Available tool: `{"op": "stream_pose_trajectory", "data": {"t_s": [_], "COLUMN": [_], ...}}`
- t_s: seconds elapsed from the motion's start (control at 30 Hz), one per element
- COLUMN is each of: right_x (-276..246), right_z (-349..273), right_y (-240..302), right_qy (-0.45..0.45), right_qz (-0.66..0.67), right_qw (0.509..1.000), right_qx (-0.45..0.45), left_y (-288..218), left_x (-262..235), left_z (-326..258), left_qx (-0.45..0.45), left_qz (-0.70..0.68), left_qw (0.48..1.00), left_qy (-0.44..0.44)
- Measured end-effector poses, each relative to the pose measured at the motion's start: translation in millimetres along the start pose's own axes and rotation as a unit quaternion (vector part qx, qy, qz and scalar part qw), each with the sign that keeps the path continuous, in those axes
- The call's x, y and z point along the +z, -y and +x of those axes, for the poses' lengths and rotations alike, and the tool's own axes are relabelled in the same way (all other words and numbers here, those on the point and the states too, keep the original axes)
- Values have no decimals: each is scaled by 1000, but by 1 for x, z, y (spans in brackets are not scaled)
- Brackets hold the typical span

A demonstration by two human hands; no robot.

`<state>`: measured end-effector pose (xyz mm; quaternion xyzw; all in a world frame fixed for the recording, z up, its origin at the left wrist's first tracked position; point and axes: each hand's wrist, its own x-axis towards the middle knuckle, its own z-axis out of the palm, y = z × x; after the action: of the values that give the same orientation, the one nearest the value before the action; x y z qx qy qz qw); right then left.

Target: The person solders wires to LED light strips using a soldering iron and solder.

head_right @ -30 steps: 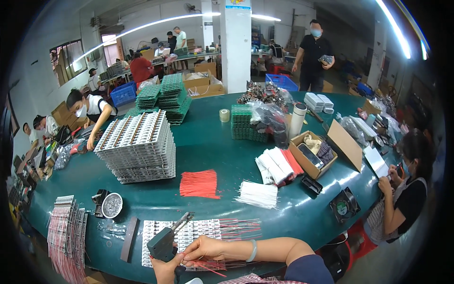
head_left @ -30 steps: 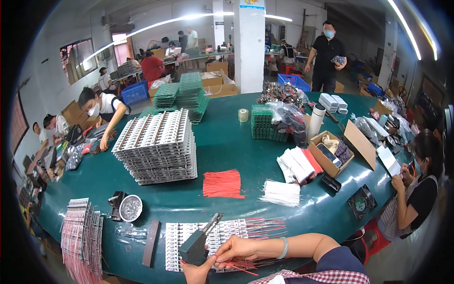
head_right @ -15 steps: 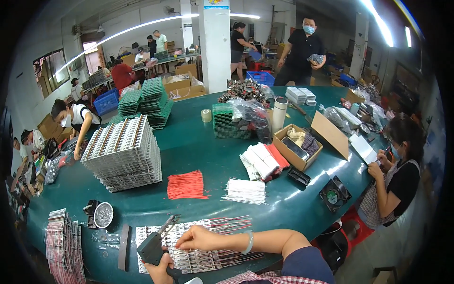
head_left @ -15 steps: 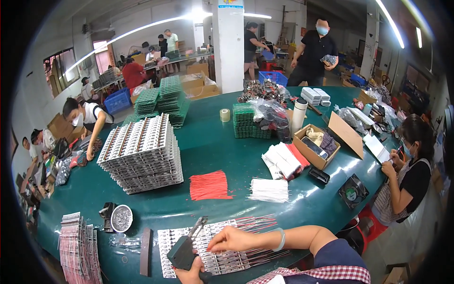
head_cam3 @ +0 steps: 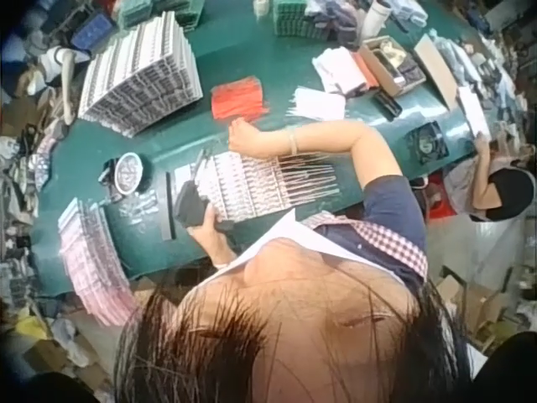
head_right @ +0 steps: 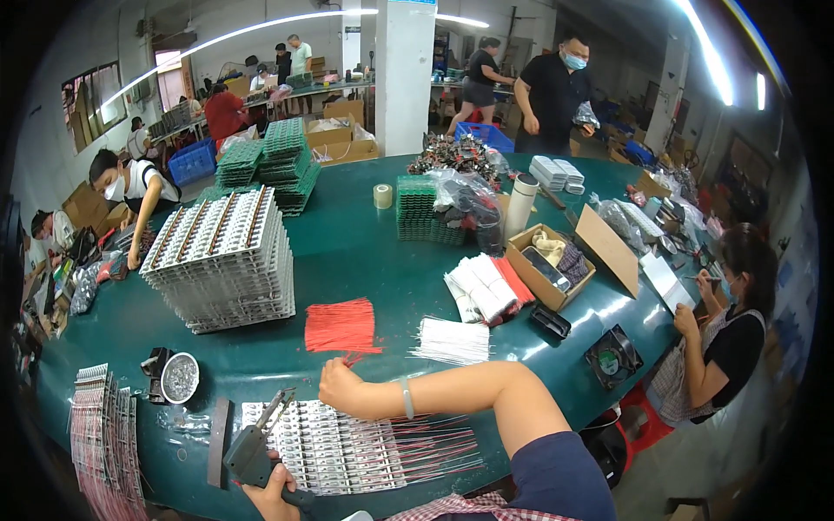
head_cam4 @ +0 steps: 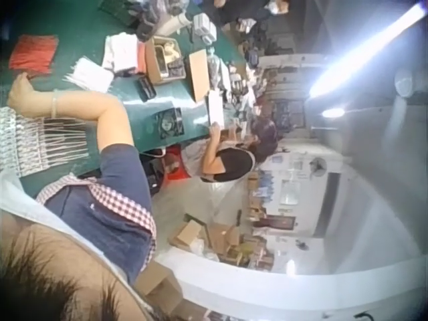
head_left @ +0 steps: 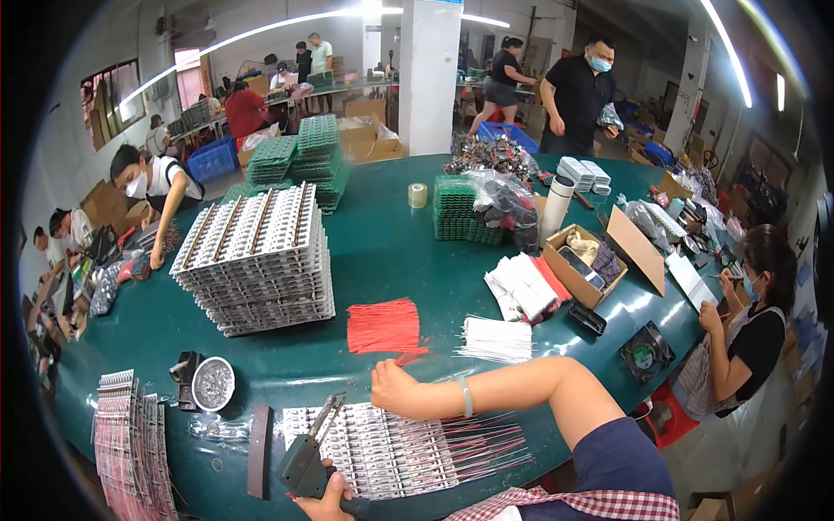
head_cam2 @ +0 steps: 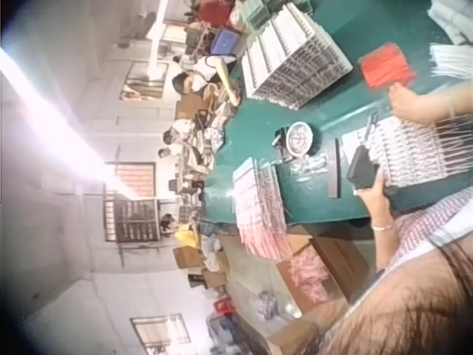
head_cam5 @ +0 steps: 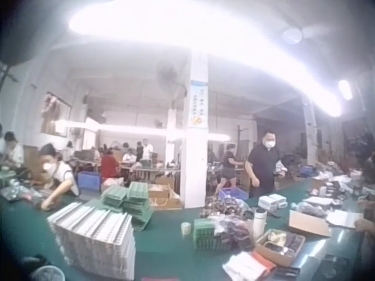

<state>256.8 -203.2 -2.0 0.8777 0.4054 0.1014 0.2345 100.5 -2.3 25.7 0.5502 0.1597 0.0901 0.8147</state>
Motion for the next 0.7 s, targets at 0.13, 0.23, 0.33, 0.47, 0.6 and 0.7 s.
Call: {"op": "stream_pose_trajectory", "data": {"t_s": [0.13, 0.23, 0.33, 0.47, 0.6, 0.7], "right_x": [26, 17, 3, 6, 15, 23], "right_z": [14, 21, 16, 9, 12, 9], "right_y": [16, 4, -17, -10, 14, 22], "right_qy": [-9, 22, -45, -205, -240, -250], "right_qz": [-42, 44, 168, 358, 464, 468], "right_qw": [999, 999, 983, 904, 841, 836], "right_qx": [-21, 18, 56, 111, 144, 137], "left_y": [-3, 9, 4, 1, 7, 13], "left_x": [-8, -9, -12, -4, -7, -5], "left_z": [-1, 13, 17, 22, 15, 9], "left_qx": [-3, 26, 10, -1, 2, -13], "left_qz": [26, -20, -47, -35, 12, 50], "left_qw": [1000, 997, 996, 997, 997, 996], "left_qy": [-17, -77, -71, -64, -73, -67]}}
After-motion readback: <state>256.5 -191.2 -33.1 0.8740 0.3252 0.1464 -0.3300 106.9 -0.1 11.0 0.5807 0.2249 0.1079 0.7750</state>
